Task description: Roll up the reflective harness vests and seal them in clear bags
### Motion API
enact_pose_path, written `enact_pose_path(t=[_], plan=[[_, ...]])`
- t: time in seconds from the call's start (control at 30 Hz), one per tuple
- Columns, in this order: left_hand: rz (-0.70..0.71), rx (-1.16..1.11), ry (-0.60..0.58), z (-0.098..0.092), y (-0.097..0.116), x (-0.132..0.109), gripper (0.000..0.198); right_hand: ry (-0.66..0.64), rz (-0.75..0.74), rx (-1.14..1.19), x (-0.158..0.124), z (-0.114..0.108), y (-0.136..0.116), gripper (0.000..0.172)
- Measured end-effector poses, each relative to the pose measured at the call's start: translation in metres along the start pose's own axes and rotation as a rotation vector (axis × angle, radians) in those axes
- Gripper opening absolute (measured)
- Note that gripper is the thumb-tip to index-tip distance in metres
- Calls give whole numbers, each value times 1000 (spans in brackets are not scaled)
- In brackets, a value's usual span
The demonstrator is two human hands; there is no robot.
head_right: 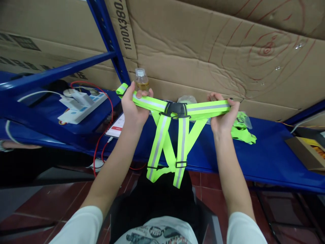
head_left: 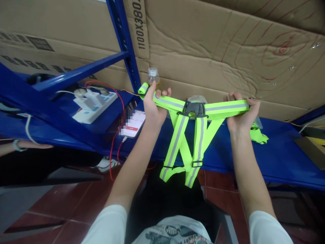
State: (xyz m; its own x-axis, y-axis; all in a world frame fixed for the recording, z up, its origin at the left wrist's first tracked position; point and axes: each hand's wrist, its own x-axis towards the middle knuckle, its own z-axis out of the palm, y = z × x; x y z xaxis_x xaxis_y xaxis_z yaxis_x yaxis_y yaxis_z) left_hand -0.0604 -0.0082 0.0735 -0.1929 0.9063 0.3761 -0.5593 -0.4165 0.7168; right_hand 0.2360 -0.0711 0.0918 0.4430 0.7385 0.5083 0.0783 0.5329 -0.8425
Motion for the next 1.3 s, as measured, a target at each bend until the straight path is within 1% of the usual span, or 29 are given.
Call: enact_pose_path(t=[0.07, 0.13, 0.2, 0.23, 0.27, 0.3, 0.37, 0.47, 0.5, 0.57, 0.6, 0.67, 0.73, 0.77, 0.83, 0.87, 0.97, 1.03, 1.07, 1.17, 1.2, 1.23, 1.27, 1.3], plan=[[27, 22, 1, 4, -7, 5, 43, -29, -5, -61, 6, 1, 3, 44], [59, 77, 0, 7, -12, 6, 41, -35, -11, -158, 7, 0, 6, 45], [120, 155, 11, 8, -16, 3, 42, -77, 12, -224, 4, 1, 10, 45], [155, 209, -9, 8, -17, -1, 45, -106, 26, -231, 0, 1, 13, 43], [187, 274, -56, 9, -18, -5, 49, -142, 38, -228, -4, 2, 15, 42], [211, 349, -137, 9, -19, -10, 52, -184, 41, -226, -8, 3, 18, 40], [238, 511, -355, 10, -23, -18, 51, -288, 25, -257, -18, 6, 24, 43], [287, 718, -639, 14, -32, -24, 39, -508, -7, -365, -33, 12, 33, 58], [297, 765, -720, 16, -36, -25, 34, -575, -8, -395, -38, 14, 35, 58], [287, 807, -854, 20, -45, -25, 25, -645, 29, -407, -46, 17, 40, 51], [271, 802, -899, 22, -49, -25, 21, -651, 74, -382, -49, 18, 43, 46], [255, 775, -940, 25, -57, -26, 15, -656, 211, -277, -54, 20, 48, 40], [256, 776, -957, 27, -62, -29, 12, -672, 340, -125, -55, 19, 52, 41], [256, 794, -970, 27, -63, -32, 12, -681, 381, -55, -56, 18, 54, 43], [258, 838, -1011, 26, -65, -37, 14, -677, 416, 28, -55, 16, 55, 49], [260, 852, -1042, 25, -65, -41, 15, -668, 414, 23, -55, 14, 55, 51], [267, 839, -1134, 21, -64, -50, 17, -673, 358, -109, -54, 8, 51, 59], [236, 795, -1150, 18, -63, -53, 23, -691, 317, -158, -53, 3, 48, 62], [208, 770, -1144, 16, -63, -53, 34, -687, 305, -155, -51, 0, 47, 63], [99, 766, -1149, 8, -65, -51, 90, -620, 304, -122, -47, -9, 46, 65], [67, 806, -1169, 6, -66, -50, 101, -602, 310, -119, -46, -12, 45, 65], [46, 861, -1201, 4, -68, -49, 103, -593, 317, -122, -45, -14, 45, 65], [39, 921, -1235, 2, -69, -47, 97, -590, 324, -130, -44, -15, 45, 64], [47, 978, -1261, 1, -70, -46, 86, -589, 330, -141, -43, -16, 45, 62]])
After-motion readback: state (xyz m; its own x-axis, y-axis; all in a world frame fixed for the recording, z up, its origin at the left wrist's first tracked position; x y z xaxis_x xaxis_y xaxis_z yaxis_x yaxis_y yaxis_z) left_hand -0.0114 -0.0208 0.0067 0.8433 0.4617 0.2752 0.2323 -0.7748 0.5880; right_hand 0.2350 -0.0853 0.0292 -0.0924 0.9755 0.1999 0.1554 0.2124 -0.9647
